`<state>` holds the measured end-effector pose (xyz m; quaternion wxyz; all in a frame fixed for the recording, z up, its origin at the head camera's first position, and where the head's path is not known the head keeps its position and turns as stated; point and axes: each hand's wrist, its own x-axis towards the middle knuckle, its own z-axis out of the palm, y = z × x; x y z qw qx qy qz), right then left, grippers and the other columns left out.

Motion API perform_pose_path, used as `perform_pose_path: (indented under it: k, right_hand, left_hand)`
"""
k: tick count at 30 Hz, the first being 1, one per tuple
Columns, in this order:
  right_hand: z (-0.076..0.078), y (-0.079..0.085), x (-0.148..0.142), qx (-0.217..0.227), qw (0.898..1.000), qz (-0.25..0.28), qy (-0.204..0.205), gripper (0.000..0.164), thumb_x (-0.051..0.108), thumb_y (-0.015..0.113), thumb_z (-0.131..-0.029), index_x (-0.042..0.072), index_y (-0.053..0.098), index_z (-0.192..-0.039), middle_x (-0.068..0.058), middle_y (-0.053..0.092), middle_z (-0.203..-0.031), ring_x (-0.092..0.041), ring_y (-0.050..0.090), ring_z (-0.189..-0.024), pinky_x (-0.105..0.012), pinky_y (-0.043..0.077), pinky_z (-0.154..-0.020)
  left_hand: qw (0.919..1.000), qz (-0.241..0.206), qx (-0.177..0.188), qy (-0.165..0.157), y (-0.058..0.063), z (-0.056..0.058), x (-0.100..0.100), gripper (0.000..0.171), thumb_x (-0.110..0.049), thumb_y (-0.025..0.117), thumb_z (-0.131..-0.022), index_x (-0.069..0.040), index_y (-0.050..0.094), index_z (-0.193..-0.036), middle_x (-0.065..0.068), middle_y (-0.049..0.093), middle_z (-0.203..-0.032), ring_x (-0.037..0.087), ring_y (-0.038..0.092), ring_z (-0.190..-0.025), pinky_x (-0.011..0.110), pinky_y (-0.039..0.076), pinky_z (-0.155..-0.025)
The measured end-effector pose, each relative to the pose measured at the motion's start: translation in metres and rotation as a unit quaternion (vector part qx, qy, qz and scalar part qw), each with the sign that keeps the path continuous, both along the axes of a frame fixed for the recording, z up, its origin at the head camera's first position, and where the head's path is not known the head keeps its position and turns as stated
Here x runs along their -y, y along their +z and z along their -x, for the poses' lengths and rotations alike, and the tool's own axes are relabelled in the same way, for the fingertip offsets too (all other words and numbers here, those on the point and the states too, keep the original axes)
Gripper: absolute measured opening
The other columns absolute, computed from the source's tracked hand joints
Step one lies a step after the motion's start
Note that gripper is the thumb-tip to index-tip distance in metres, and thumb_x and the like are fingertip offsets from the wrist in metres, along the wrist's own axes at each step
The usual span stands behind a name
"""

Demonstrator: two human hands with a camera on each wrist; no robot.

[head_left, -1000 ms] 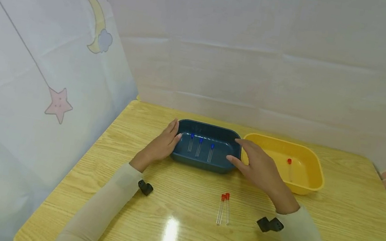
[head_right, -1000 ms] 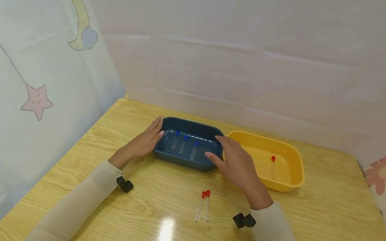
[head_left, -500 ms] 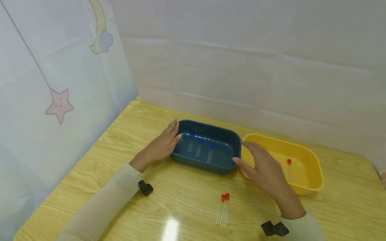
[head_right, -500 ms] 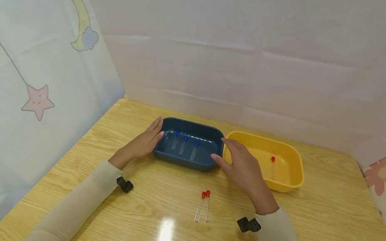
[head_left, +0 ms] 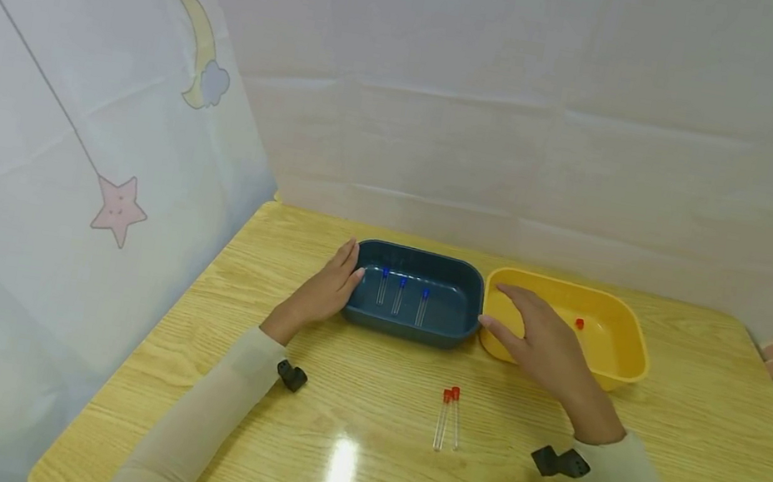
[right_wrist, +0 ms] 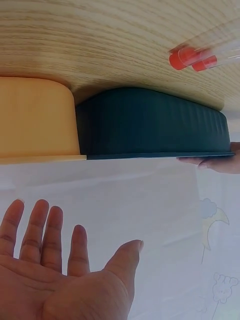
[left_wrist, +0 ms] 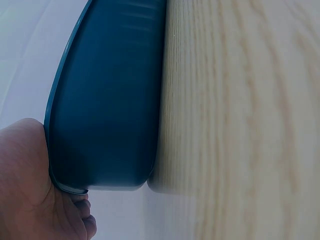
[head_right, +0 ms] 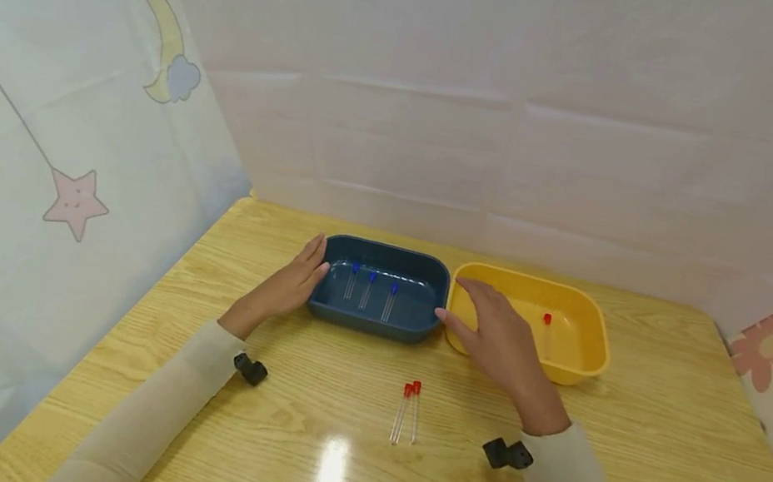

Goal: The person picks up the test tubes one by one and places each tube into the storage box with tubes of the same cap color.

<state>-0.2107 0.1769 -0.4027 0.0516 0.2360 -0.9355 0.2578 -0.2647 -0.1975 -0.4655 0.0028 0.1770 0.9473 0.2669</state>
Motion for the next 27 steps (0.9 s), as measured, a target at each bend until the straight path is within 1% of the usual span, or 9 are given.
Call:
perform_pose_path:
  k: [7, 12, 18, 27]
  right_hand:
    - [0.001, 0.001, -0.005, -0.001, 1.000, 0.004, -0.003, 0.068, 0.046, 0.060, -0.102, 0.004, 0.044, -0.153, -0.020, 0.046, -0.153, -0.043, 0.043, -0.139, -0.064, 0.035, -0.109]
    - [0.001, 0.001, -0.009, 0.005, 1.000, 0.008, -0.007, 0.068, 0.047, 0.059, -0.102, 0.005, 0.043, -0.154, -0.020, 0.045, -0.154, -0.043, 0.042, -0.139, -0.064, 0.035, -0.110]
    - [0.002, 0.002, -0.013, 0.001, 1.000, 0.013, -0.006, 0.067, 0.043, 0.061, -0.102, 0.004, 0.042, -0.154, -0.022, 0.046, -0.152, -0.045, 0.044, -0.137, -0.065, 0.038, -0.107]
    - [0.003, 0.005, -0.020, 0.002, 1.000, 0.018, -0.013, 0.067, 0.045, 0.059, -0.103, 0.004, 0.042, -0.153, -0.022, 0.046, -0.152, -0.045, 0.044, -0.136, -0.066, 0.038, -0.105]
  left_hand:
    - [1.0000, 0.002, 0.000, -0.002, 0.000, 0.002, -0.001, 0.065, -0.038, 0.022, -0.113, 0.002, 0.000, -0.161, 0.012, -0.011, -0.169, 0.030, -0.002, -0.156, 0.047, 0.011, -0.124]
    - [1.0000, 0.005, -0.001, -0.002, 0.000, 0.001, -0.001, 0.066, -0.040, 0.020, -0.113, 0.002, 0.001, -0.161, 0.012, -0.010, -0.169, 0.030, -0.001, -0.156, 0.045, 0.011, -0.124]
    - [1.0000, 0.002, -0.004, -0.001, -0.001, 0.001, -0.001, 0.067, -0.041, 0.021, -0.113, 0.001, 0.001, -0.161, 0.012, -0.010, -0.169, 0.030, 0.000, -0.156, 0.045, 0.011, -0.124]
    - [1.0000, 0.004, -0.004, -0.003, -0.002, 0.003, 0.000, 0.067, -0.042, 0.020, -0.113, 0.001, 0.001, -0.161, 0.012, -0.011, -0.169, 0.030, -0.001, -0.156, 0.046, 0.012, -0.124]
